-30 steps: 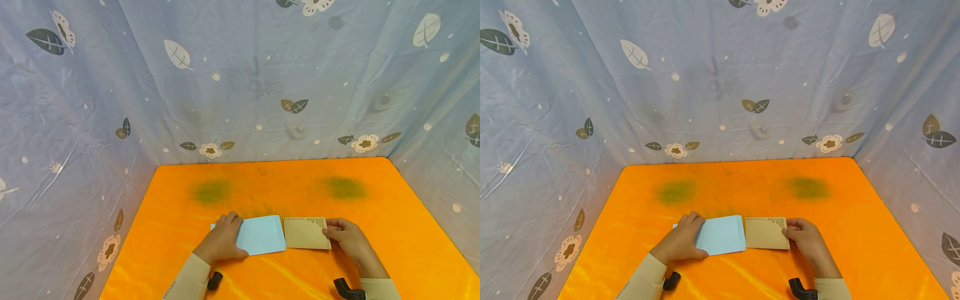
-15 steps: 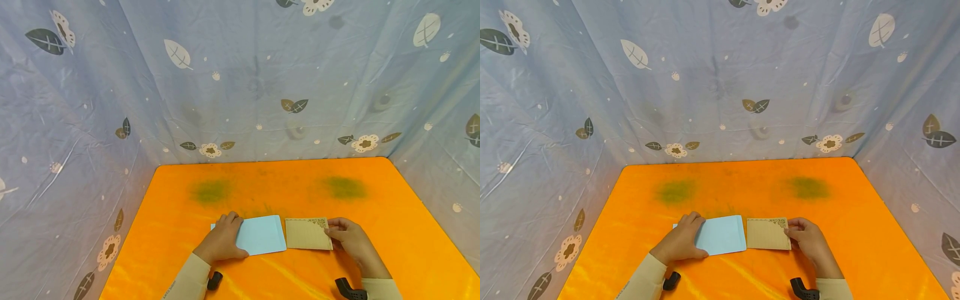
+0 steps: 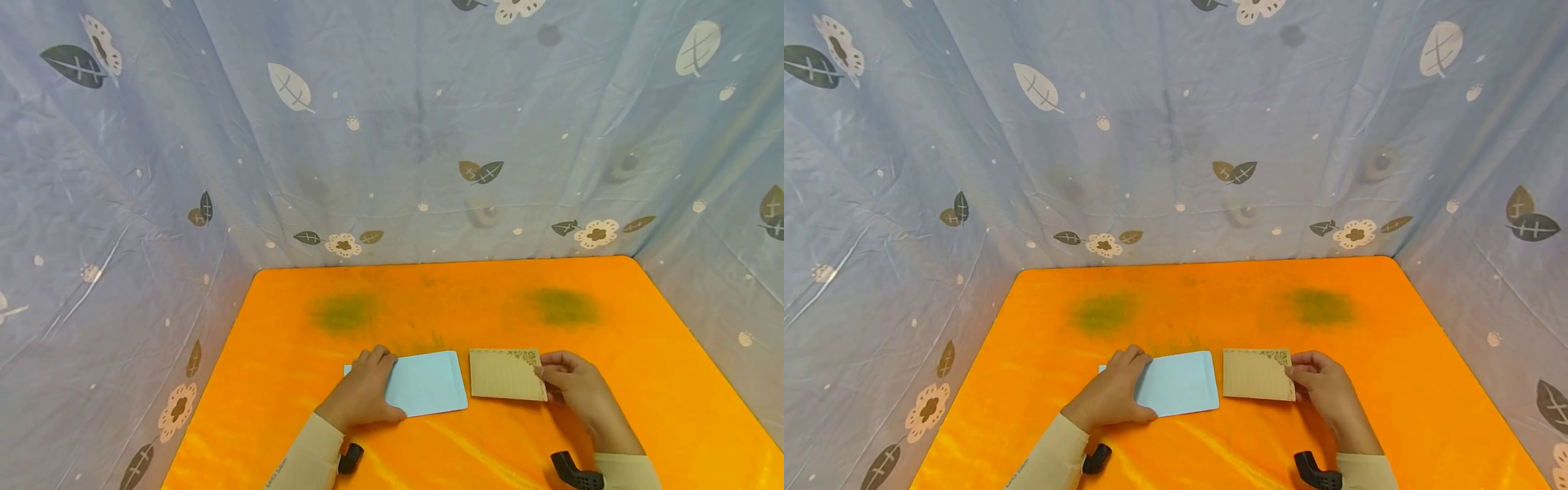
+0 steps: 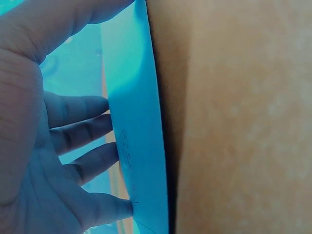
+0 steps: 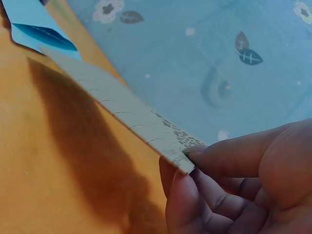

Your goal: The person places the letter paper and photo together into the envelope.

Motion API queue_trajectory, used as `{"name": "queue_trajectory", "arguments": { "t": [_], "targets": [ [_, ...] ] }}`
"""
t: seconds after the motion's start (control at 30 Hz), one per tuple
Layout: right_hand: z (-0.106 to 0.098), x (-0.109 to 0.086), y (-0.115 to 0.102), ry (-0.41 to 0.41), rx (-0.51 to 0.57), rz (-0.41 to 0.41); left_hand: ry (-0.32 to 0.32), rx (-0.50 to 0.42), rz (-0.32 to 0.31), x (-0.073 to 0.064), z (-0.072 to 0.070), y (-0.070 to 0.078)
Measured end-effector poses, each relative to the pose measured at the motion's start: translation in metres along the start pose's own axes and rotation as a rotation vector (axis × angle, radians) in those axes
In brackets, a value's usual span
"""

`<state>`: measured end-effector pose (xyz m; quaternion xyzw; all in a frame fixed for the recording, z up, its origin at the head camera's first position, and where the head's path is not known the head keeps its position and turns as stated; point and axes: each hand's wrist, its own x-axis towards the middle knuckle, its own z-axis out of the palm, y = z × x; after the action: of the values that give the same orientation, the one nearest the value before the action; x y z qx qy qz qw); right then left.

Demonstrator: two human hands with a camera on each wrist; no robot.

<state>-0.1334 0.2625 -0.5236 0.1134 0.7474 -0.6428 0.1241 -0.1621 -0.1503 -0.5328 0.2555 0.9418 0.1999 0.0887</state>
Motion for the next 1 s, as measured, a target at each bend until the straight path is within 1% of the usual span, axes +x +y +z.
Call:
{"name": "queue_trajectory", "arguments": {
  "t": [0.37,0.53,0.83,1.0],
  "targets": [
    [0.002,0.002,-0.001,0.041,-0.004,-0.003,0.001,-0.008,0.0,0.001,0.0,-0.001],
    [0.003,0.004,-0.001,0.058,-0.006,-0.022,0.005,-0.002,0.004,0.001,0.001,-0.002],
    [0.009,0.003,0.001,0.11,0.055,-0.081,0.014,0.002,0.001,0.0,0.0,0.001],
    [0.011,0.005,0.001,0.116,0.073,-0.083,0.012,-0.001,-0.002,-0.001,-0.001,0.001]
  ]
}}
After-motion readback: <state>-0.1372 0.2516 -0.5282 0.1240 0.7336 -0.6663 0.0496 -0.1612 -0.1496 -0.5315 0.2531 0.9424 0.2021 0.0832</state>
